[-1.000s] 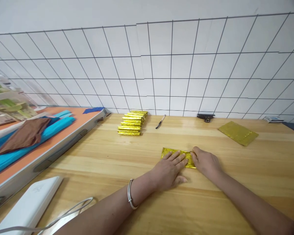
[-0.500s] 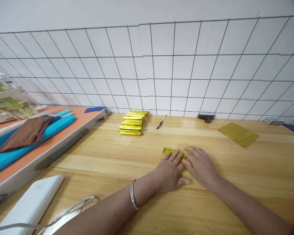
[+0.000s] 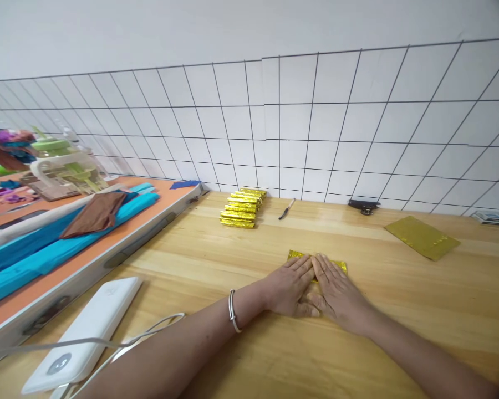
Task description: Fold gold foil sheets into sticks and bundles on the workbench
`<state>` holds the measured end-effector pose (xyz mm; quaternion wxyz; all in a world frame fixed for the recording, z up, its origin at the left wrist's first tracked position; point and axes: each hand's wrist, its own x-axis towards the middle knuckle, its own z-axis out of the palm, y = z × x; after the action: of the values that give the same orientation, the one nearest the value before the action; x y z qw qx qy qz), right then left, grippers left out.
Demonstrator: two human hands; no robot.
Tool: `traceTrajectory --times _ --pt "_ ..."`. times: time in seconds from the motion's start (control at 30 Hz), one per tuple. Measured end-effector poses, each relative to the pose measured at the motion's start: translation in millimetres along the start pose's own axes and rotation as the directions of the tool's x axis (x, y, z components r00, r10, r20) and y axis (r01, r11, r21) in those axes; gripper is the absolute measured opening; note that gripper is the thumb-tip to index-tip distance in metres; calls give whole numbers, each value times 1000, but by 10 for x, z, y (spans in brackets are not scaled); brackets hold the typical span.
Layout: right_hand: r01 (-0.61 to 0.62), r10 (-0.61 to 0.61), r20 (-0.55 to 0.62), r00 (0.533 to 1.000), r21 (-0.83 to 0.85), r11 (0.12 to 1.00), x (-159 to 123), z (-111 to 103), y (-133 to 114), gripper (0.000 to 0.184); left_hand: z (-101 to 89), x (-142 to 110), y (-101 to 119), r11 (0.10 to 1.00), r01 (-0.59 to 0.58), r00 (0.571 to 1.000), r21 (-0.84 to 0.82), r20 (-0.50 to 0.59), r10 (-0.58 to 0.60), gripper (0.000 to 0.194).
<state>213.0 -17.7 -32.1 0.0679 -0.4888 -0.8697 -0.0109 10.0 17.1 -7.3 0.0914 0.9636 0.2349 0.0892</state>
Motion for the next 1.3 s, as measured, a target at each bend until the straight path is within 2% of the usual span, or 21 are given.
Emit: traceTrajectory --times 0.07,0.2,0.33,0.4,0.53,0.6,0.7,0.8,0.97,1.1,1.3 --pt "21 -21 2 1000 -20 1000 -4 23 17 76 -34 -97 -45 999 48 998 15 31 -48 95" --pt "26 -25 25 999 -29 999 -3 23 35 73 -96 -246 -113 992 109 994 68 6 -109 81" --pt "0 1 58 998 -13 1000 10 3 20 74 -159 -182 -128 984 157 986 88 -76 -151 49" --pt "-6 6 62 998 -7 1000 15 -13 6 73 -180 -89 -120 975 204 975 90 -105 -195 45" --pt "0 0 47 999 -2 1000 17 -61 -31 72 -177 91 -52 953 289 944 90 -192 -268 46" --pt "10 -10 16 1000 2 1000 16 -77 -44 69 -143 139 -2 966 247 947 79 -232 -223 52" --pt "10 -10 -1 1000 -5 1000 13 -65 -39 66 -55 144 46 990 135 979 50 -160 -126 68" --pt "-3 4 26 1000 -29 1000 14 -26 -15 67 34 105 43 994 109 990 20 -93 -107 73" --pt "-22 23 21 1000 -58 998 13 16 -32 66 60 71 25 993 114 989 23 -96 -111 73" --pt "-38 36 -19 999 -74 997 -69 31 -98 63 47 70 33 992 112 991 56 -77 -107 82" --pt "49 -50 -8 999 -62 997 -292 -55 -51 60 97 70 15 990 92 994 103 -76 -85 84"
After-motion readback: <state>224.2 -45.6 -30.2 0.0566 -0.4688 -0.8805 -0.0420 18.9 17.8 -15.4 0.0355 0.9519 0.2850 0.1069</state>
